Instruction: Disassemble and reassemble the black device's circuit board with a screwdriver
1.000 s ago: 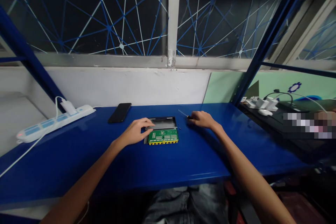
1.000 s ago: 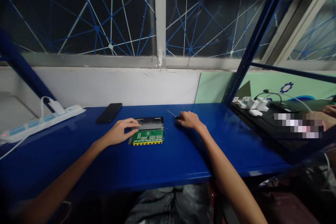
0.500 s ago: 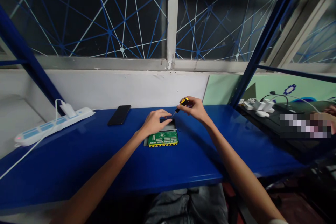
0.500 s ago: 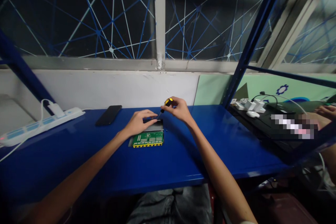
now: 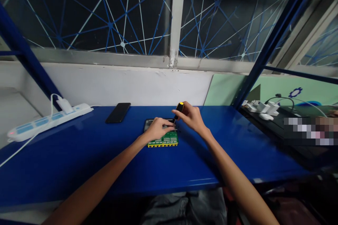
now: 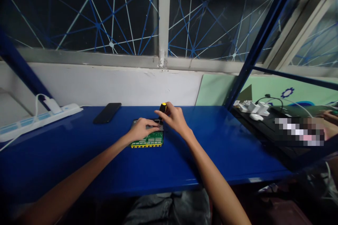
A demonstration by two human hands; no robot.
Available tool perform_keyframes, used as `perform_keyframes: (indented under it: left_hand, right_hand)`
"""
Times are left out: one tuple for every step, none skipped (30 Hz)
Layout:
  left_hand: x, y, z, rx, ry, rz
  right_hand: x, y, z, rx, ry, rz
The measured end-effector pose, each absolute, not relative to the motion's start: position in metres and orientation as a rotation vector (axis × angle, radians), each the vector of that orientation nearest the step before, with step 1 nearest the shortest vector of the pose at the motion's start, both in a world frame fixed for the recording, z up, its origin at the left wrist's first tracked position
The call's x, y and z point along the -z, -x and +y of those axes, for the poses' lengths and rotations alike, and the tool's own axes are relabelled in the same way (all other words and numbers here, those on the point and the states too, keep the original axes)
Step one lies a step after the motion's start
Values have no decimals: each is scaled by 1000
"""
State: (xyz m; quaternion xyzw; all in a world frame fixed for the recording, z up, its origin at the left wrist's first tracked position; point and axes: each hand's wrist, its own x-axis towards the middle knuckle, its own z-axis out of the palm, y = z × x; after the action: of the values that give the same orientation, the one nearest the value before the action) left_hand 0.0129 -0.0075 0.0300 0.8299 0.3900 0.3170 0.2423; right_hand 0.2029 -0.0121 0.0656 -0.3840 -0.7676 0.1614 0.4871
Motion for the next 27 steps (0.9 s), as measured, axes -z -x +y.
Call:
perform_keyframes:
  left_hand:
    - [-30, -13, -8, -856, -2269, 1054]
    - [-29, -13, -8, -848, -2269, 1045]
    - [-28, -14, -8, -844, -2268, 1039]
    - [-28, -14, -8, -839, -2268, 1038]
    - [-27, -15, -8, -832, -2271, 1041]
    - [-26, -15, -8, -825, -2276, 1047]
    - [-25, -15, -7, -819, -2281, 1052]
    - [-24, -14, -6, -814, -2287, 1057]
    - [-23, -14, -6, -813, -2293, 1062]
    - [-22, -14, -5, -813, -2299, 1067]
    - [-22, -14, -5, -817, -2304, 1070]
    - [-21, -13, -4, -825, -2309, 1070]
    - [-21, -13, -4, -834, -2313, 1065]
    - [-21, -13, -5, -845, -2317, 1057]
    - [-21, -13, -5, -857, -2320, 1049]
    - [-22, -13, -5, -867, -2322, 1041]
    - [-22, -14, -5, -875, -2324, 1037]
    - [-22, -14, -6, -881, -2326, 1038]
    - [-22, -14, -6, -884, -2328, 1042]
    - [-23, -14, -6, -887, -2330, 1046]
    - [-23, -15, -6, -888, -2331, 1050]
    - [-23, -15, -6, -888, -2331, 1051]
    - [-23, -15, -6, -887, -2330, 1052]
    - [-23, -15, -6, -884, -2329, 1054]
    - [-24, -15, -6, -881, -2329, 1058]
    - [-24, -15, -7, -878, -2330, 1062]
    - [-24, -14, -7, -874, -2333, 1064]
  right_hand:
    - [-65, -203, -12, -387, 946, -1875]
    - [-65, -203, -12, -382, 957, -1882]
    - [-65, -203, -12, -378, 968, -1888]
    - [-64, -204, -13, -371, 977, -1894]
    - [-64, -204, -13, -366, 984, -1901]
    - [-63, -204, -14, -360, 987, -1909]
    - [-63, -204, -14, -355, 987, -1917]
    - [-63, -204, -15, -352, 986, -1924]
    - [-62, -204, -15, -350, 986, -1929]
    - [-62, -204, -15, -350, 986, -1930]
    - [-62, -204, -16, -351, 987, -1931]
    - [-63, -204, -16, -354, 990, -1931]
    - [-63, -204, -16, -358, 994, -1930]
    - [-63, -204, -16, -364, 998, -1927]
    - [-63, -204, -16, -372, 1002, -1924]
    - [-64, -204, -17, -382, 1005, -1920]
    - [-64, -204, -16, -393, 1007, -1915]
    - [-64, -205, -16, -405, 1008, -1909]
    - [-64, -205, -16, -416, 1008, -1905]
    - [-64, -205, -16, -427, 1006, -1901]
    - [-64, -205, -16, -436, 1004, -1898]
    - [-64, -205, -16, -443, 1000, -1897]
    - [-64, -205, -16, -447, 996, -1897]
    - [-64, -205, -16, -449, 992, -1899]
    - [-64, -205, -16, -447, 988, -1903]
    - [-64, -204, -16, -442, 983, -1907]
    - [-64, -204, -16, -436, 978, -1911]
